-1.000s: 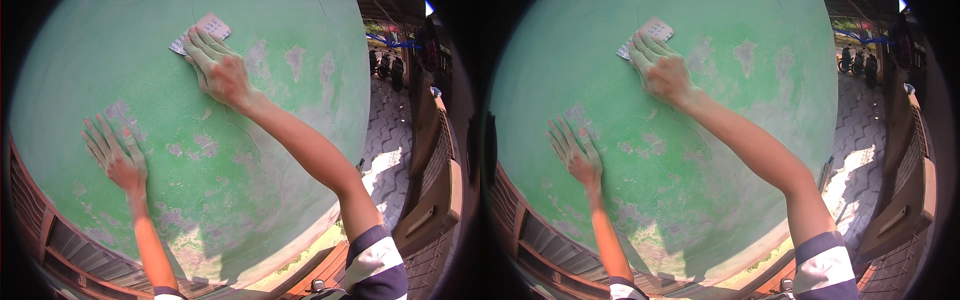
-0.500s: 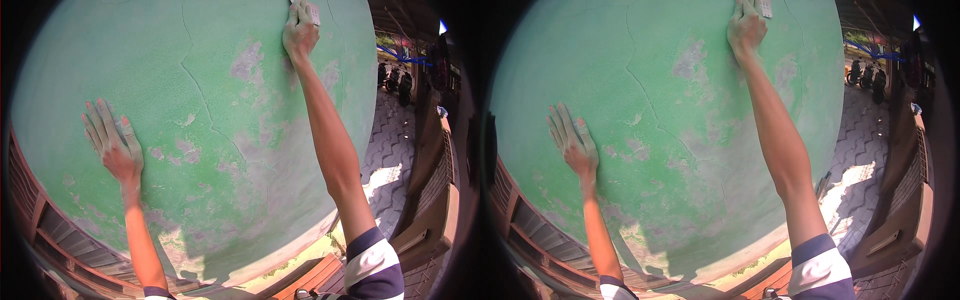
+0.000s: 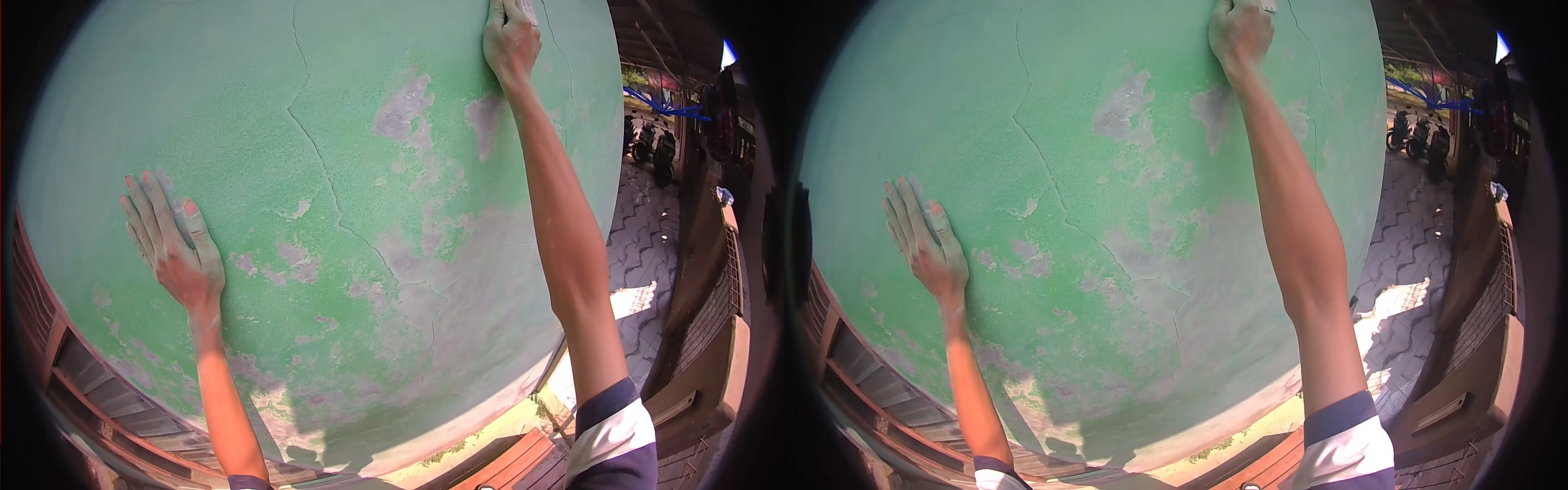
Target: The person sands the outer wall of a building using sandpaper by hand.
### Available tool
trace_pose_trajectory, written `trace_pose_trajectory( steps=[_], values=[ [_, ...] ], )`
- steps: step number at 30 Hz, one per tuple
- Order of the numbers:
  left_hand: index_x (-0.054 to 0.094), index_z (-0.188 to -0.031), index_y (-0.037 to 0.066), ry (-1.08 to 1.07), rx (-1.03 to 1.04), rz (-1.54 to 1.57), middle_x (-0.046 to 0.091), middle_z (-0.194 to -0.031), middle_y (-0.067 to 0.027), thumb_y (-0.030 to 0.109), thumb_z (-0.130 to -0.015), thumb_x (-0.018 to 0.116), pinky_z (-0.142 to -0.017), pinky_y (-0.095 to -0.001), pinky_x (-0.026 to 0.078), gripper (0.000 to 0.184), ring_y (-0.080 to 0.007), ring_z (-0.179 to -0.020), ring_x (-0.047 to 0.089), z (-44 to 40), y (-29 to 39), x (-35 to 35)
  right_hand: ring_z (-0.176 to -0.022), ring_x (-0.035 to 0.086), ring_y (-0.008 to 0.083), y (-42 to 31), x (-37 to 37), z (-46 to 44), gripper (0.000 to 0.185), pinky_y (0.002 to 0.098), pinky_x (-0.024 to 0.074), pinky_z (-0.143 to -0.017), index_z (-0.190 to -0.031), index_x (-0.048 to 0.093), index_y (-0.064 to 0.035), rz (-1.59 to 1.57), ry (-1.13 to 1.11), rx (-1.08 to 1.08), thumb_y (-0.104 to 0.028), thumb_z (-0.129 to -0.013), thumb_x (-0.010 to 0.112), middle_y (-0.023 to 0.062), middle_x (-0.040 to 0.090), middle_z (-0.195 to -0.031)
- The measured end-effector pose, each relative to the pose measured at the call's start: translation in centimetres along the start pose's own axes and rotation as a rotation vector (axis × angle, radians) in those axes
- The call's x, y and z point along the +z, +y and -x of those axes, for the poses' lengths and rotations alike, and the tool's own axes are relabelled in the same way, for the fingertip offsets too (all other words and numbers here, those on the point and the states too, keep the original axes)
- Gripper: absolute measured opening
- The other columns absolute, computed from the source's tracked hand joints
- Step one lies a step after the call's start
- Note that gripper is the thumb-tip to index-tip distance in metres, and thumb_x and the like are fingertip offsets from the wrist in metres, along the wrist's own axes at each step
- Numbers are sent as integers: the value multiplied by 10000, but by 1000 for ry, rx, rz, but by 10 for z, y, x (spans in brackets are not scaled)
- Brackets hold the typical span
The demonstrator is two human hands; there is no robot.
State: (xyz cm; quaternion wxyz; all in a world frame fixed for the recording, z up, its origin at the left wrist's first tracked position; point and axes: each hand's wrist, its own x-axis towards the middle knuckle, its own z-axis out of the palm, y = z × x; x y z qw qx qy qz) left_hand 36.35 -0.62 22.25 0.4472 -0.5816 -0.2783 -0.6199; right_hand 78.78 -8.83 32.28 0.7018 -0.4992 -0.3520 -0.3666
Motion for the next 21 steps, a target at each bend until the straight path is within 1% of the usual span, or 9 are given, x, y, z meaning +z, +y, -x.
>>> trace_pose_trajectory(
  steps=[2,4,5,8,10,14,17,19,21],
  values=[
    [385,-1562,149,13,0,-3,328,-1634,-94,367,-1066,434,-1223,-517,198,544,-352,-1518,258,0,3,0,-1277,587,342,-39,26,24,443,395,455,-1072,-1334,621,-17,-173,57,-180,-308,-1077,409,217,596,-1362],
    [383,-1562,146,7,-4,6,327,-1634,-94,365,-1067,431,-1223,-518,199,544,-353,-1518,256,1,0,-1,-1081,669,333,-90,47,69,232,421,558,-849,-1136,717,-87,-226,33,-550,-200,-984,584,133,701,-1188],
    [382,-1563,144,2,-1,13,326,-1635,-94,364,-1068,428,-1223,-518,199,543,-353,-1519,254,0,-2,0,-1158,650,304,-113,64,96,252,396,559,-907,-1174,705,-96,-285,132,-820,-218,-986,588,98,693,-1237],
    [380,-1564,143,-25,10,44,318,-1639,-92,358,-1067,426,-1226,-520,192,543,-353,-1520,251,3,-11,-2,-1216,629,264,-112,58,96,271,374,554,-969,-1225,702,-118,-274,-40,-962,-218,-991,608,59,683,-1278],
    [379,-1565,146,-18,7,54,315,-1640,-90,352,-1065,429,-1226,-521,193,543,-355,-1519,252,1,-11,-2,-1159,656,291,-79,43,56,268,367,563,-917,-1235,701,-136,-211,69,-862,-219,-1004,594,66,686,-1262],
    [376,-1568,156,-23,-14,34,312,-1642,-85,336,-1056,444,-1225,-522,199,547,-357,-1517,258,3,1,-6,-1040,688,388,32,-2,-20,400,432,526,-916,-1308,667,-159,126,146,-97,-389,-1049,467,170,722,-1133],
    [376,-1568,161,-19,-24,32,314,-1641,-83,337,-1052,453,-1221,-522,210,551,-350,-1517,262,3,1,-4,-1082,684,359,55,10,-26,406,422,513,-941,-1306,670,-141,225,272,14,-383,-1048,469,162,716,-1180],
    [386,-1564,168,-24,-42,40,325,-1636,-80,367,-1041,465,-1221,-527,217,566,-352,-1513,272,4,-2,-3,-1162,657,341,-38,18,39,385,388,496,-999,-1306,665,-108,-16,98,-79,-319,-1055,463,137,680,-1278],
    [395,-1560,176,-16,-56,55,336,-1631,-76,398,-1030,476,-1220,-532,223,581,-354,-1509,282,5,-4,-2,-1154,662,317,-91,41,100,265,426,535,-974,-1203,700,-63,-161,89,-584,-181,-998,581,129,672,-1279]
  ],
)
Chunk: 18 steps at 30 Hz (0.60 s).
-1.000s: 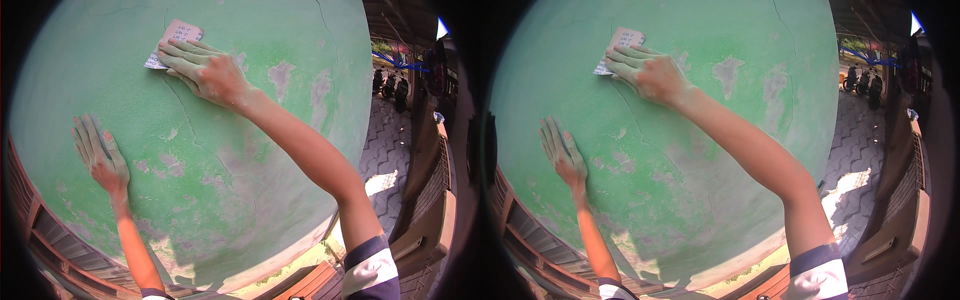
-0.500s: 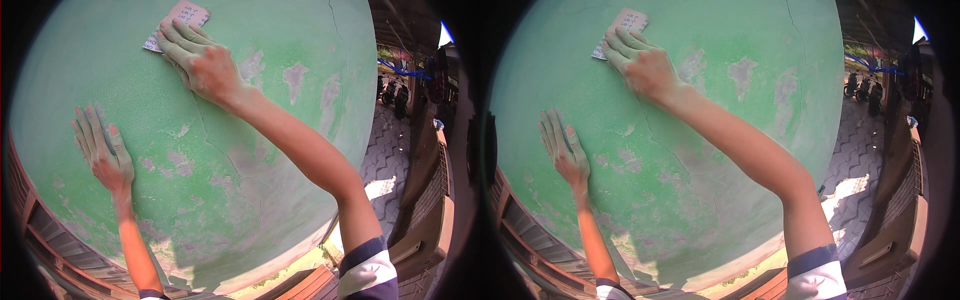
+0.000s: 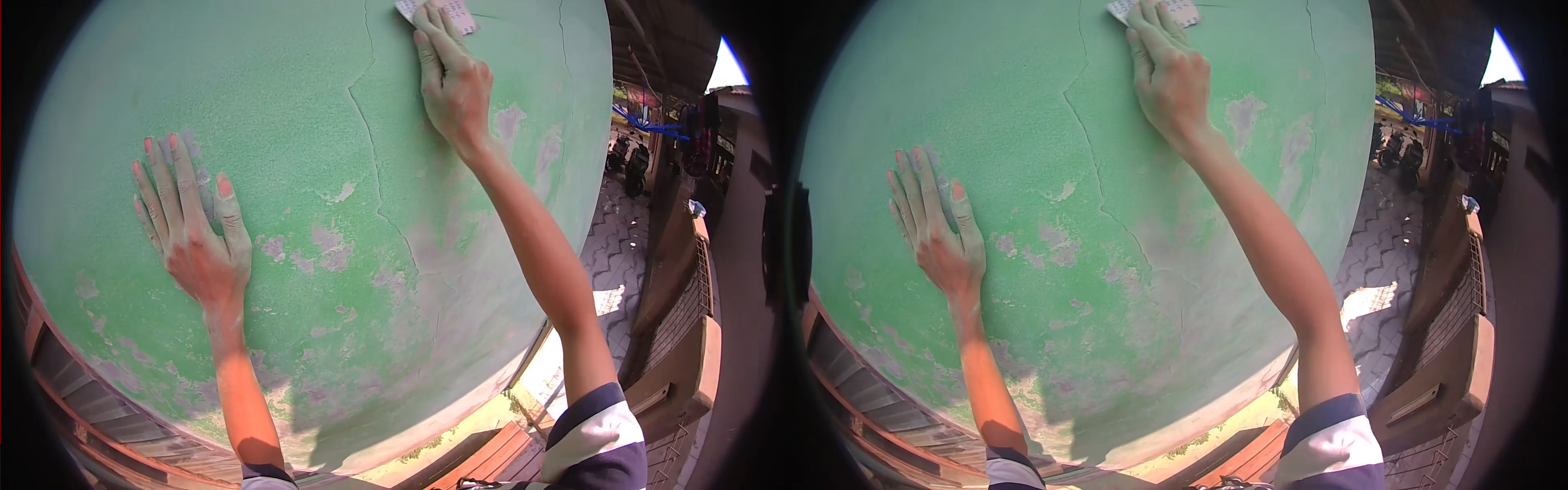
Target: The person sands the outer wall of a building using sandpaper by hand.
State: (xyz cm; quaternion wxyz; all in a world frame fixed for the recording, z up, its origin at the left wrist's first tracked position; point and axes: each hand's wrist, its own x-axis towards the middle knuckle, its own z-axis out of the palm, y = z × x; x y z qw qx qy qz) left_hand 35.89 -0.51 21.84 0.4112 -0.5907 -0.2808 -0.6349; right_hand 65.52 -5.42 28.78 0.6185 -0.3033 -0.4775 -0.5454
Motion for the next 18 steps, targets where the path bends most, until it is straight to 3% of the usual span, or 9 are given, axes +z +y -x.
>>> trace_pose_trajectory(
  steps=[1,4,7,9,10,13,16,18],
  values=[
    [394,-1561,178,8,0,1,336,-1632,-72,400,-1028,480,-1219,-529,228,584,-350,-1508,286,0,-2,1,-1254,604,287,-35,3,18,268,404,488,-1078,-1218,695,-57,-84,-193,-198,-150,-979,614,111,656,-1313],
    [391,-1563,182,22,11,23,335,-1633,-67,401,-1025,488,-1218,-524,236,590,-346,-1506,294,0,-2,1,-1255,601,285,-35,-8,15,275,402,488,-1085,-1227,691,-53,-188,-326,-361,-144,-978,616,108,660,-1307],
    [387,-1565,183,32,8,16,333,-1635,-65,397,-1021,496,-1215,-524,242,594,-346,-1504,299,0,-6,0,-1234,615,296,37,-16,-6,265,383,515,-1023,-1234,690,-67,-53,-84,-96,-131,-1005,573,112,665,-1300],
    [385,-1566,189,20,13,24,333,-1635,-63,397,-1020,498,-1213,-523,250,596,-344,-1502,303,1,-5,-2,-1106,662,368,74,-43,-21,309,396,543,-900,-1247,678,-65,193,-79,473,-222,-1043,507,157,649,-1292],
    [384,-1567,195,17,17,31,333,-1634,-62,400,-1020,498,-1212,-522,255,595,-341,-1501,306,2,-6,-2,-906,716,367,115,-48,-18,402,407,542,-871,-1261,680,-82,350,47,465,-361,-1056,476,201,740,-1038],
    [383,-1568,210,-5,9,-4,330,-1636,-59,408,-1019,496,-1209,-524,264,594,-336,-1501,308,3,-8,-2,-1005,700,376,104,-47,-21,414,402,525,-915,-1265,678,-77,421,63,693,-361,-1058,459,207,728,-1106],
    [378,-1570,219,8,13,13,328,-1637,-57,417,-1016,498,-1205,-528,270,601,-339,-1500,308,4,-7,-2,-1203,615,382,7,-9,14,302,426,508,-985,-1248,672,-38,67,40,194,-175,-1016,537,194,624,-1319],
    [377,-1571,218,11,18,24,328,-1637,-56,417,-1016,496,-1204,-530,271,601,-342,-1500,307,4,-7,-2,-1264,589,327,-49,-8,40,287,402,491,-1054,-1247,680,-52,-41,-186,-127,-113,-976,605,154,619,-1351]
  ],
)
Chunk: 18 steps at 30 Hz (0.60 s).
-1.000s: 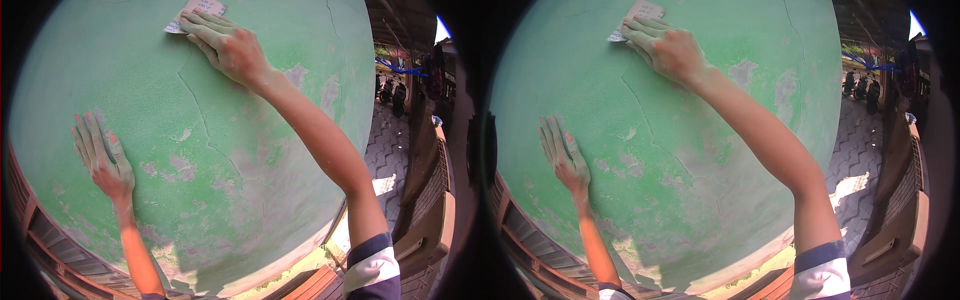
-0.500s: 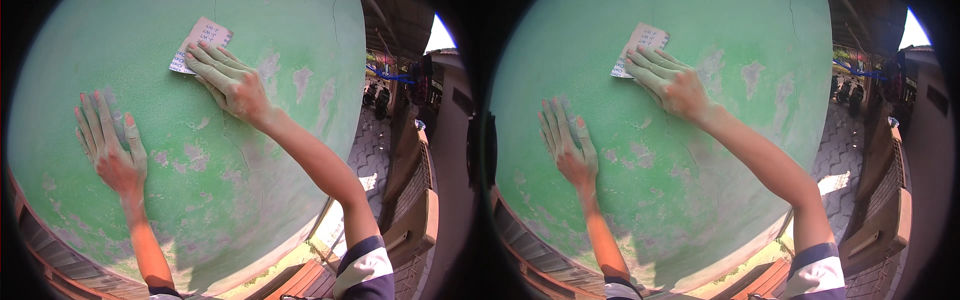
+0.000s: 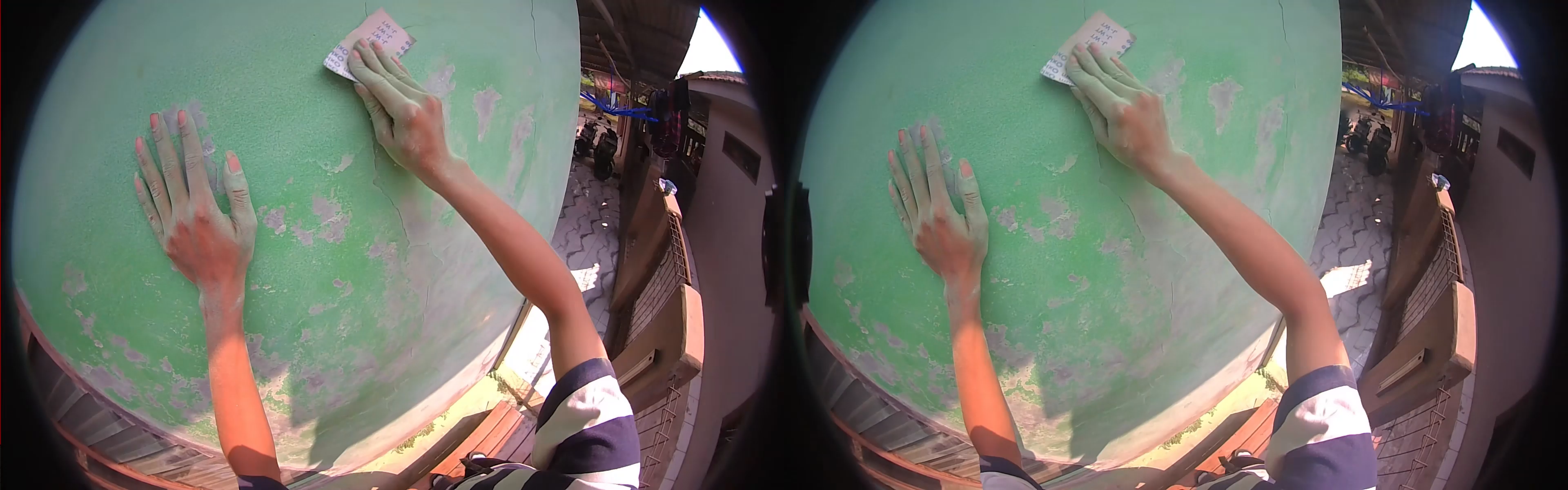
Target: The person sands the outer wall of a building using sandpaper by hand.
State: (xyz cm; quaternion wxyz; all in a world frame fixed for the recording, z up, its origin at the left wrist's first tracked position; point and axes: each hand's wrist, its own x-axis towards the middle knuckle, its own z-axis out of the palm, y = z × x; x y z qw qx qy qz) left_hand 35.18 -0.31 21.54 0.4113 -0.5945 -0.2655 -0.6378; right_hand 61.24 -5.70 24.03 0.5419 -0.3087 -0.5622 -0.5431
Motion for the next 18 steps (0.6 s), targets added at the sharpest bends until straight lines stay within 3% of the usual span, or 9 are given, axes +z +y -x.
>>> trace_pose_trajectory(
  steps=[1,5,6,10,11,13,14,15,18],
  values=[
    [376,-1571,217,-7,12,-2,329,-1636,-55,417,-1017,495,-1203,-532,272,602,-346,-1500,306,1,1,-1,-1274,584,312,-12,-2,8,287,396,487,-1068,-1244,684,-62,-30,-101,-113,-100,-967,620,142,623,-1352],
    [376,-1571,212,11,37,-2,334,-1634,-56,416,-1019,490,-1205,-533,266,599,-349,-1500,305,0,-1,-1,-1269,585,306,56,-17,-9,293,388,494,-1062,-1260,680,-76,-11,13,-52,-108,-980,604,129,643,-1327],
    [371,-1573,209,4,37,-6,327,-1638,-55,413,-1020,488,-1206,-534,261,600,-349,-1501,303,1,-1,-1,-1263,589,310,77,-22,-10,291,389,497,-1053,-1263,680,-76,17,79,26,-113,-987,595,128,648,-1320],
    [354,-1580,204,12,43,1,306,-1647,-51,408,-1022,487,-1212,-536,242,609,-346,-1508,288,2,4,1,-1094,670,371,151,-67,-9,328,395,527,-952,-1259,675,-62,301,182,811,-210,-1025,499,147,645,-1308],
    [354,-1580,204,6,40,-4,306,-1647,-51,408,-1022,487,-1212,-536,242,609,-346,-1508,288,1,5,2,-1094,670,371,159,-62,-7,328,395,527,-952,-1259,675,-62,297,175,813,-210,-1025,499,147,645,-1308],
    [344,-1584,208,4,61,-4,292,-1652,-53,422,-1026,483,-1217,-539,227,614,-342,-1515,270,-2,10,4,-834,696,401,148,-50,-13,351,447,529,-764,-1169,715,-84,465,287,640,-316,-1040,485,183,737,-963],
    [344,-1584,208,2,56,-3,292,-1652,-53,422,-1026,483,-1217,-539,227,614,-342,-1515,270,-3,15,6,-1072,674,389,127,-41,-10,326,416,534,-944,-1229,684,-46,274,214,609,-215,-1022,497,171,645,-1300],
    [337,-1587,211,17,53,-22,288,-1653,-54,434,-1028,479,-1219,-538,219,618,-340,-1517,264,-5,21,9,-1167,642,358,108,-28,-5,292,402,525,-980,-1224,683,-34,195,262,284,-166,-1005,541,172,643,-1306],
    [323,-1591,214,51,48,-43,277,-1657,-57,458,-1030,471,-1222,-537,209,630,-338,-1519,259,-16,37,27,-1267,594,291,42,-28,16,301,399,504,-1056,-1257,676,-60,11,-55,-114,-113,-964,631,138,643,-1325]
  ],
)
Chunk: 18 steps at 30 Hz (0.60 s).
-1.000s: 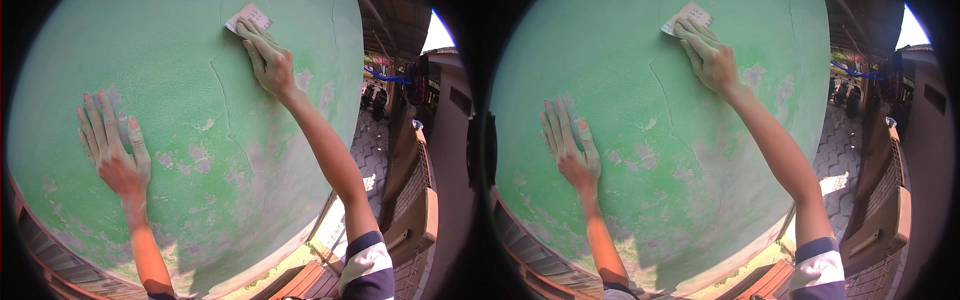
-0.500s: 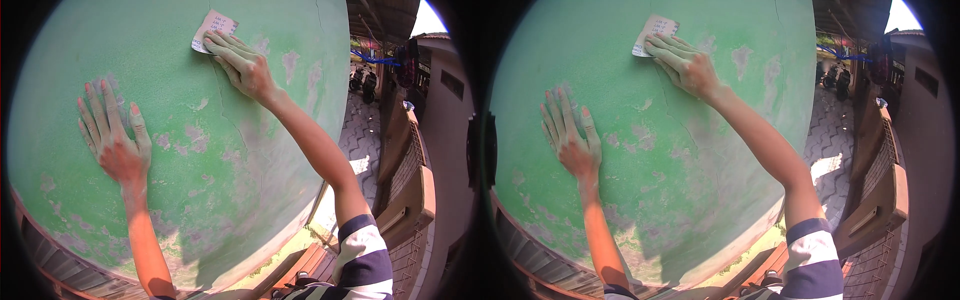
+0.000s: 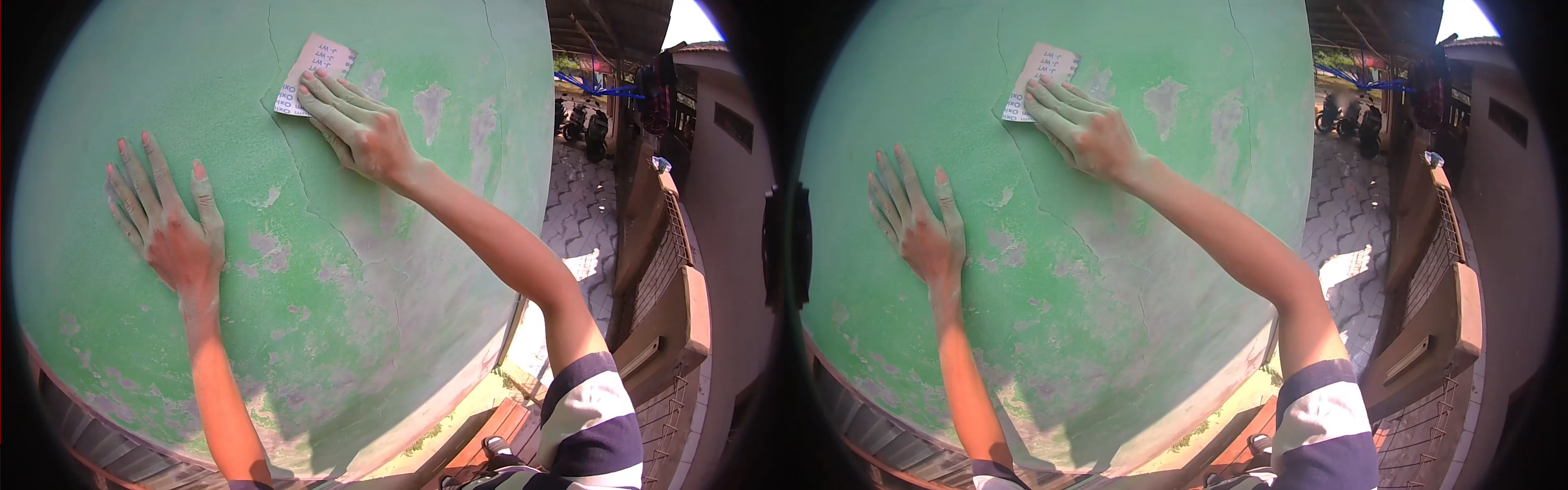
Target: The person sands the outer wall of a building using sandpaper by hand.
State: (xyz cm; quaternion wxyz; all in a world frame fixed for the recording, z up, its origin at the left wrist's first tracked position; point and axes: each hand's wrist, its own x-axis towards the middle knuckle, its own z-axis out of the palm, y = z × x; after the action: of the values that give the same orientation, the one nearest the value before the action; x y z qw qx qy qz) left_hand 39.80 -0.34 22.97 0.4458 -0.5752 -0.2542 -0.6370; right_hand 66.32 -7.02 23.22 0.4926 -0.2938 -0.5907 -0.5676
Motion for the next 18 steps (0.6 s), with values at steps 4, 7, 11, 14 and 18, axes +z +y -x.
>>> trace_pose_trajectory(
  steps=[4,7,11,14,18],
  values=[
    [311,-1595,209,-18,-18,-38,266,-1660,-67,470,-1033,460,-1222,-536,207,637,-346,-1516,259,-10,27,12,-1279,586,277,80,-33,4,300,383,514,-1040,-1265,671,-53,101,-9,3,-68,-972,609,125,637,-1336],
    [293,-1601,211,-42,6,-52,263,-1660,-71,460,-1046,444,-1230,-526,185,626,-350,-1521,242,-12,29,12,-1114,665,345,206,-83,47,323,429,558,-918,-1275,670,-83,345,155,557,-199,-1016,516,133,647,-1297],
    [299,-1599,211,-31,22,-73,260,-1661,-70,455,-1050,438,-1229,-523,191,616,-352,-1520,242,-13,39,15,-1007,681,414,257,-106,68,357,468,550,-885,-1222,704,-81,520,179,1009,-290,-1006,512,194,683,-1196],
    [303,-1597,206,5,34,-34,267,-1659,-62,451,-1055,429,-1231,-518,193,608,-344,-1522,241,-27,71,36,-1217,604,394,190,-61,43,314,425,511,-1019,-1239,668,8,263,296,506,-158,-1011,530,237,610,-1324],
    [309,-1594,194,-25,55,-66,278,-1655,-52,454,-1056,425,-1236,-505,191,608,-329,-1523,243,-50,121,58,-1282,576,325,107,-38,32,306,423,468,-1097,-1275,657,-36,-41,28,-3,-99,-980,608,166,633,-1336]
  ],
)
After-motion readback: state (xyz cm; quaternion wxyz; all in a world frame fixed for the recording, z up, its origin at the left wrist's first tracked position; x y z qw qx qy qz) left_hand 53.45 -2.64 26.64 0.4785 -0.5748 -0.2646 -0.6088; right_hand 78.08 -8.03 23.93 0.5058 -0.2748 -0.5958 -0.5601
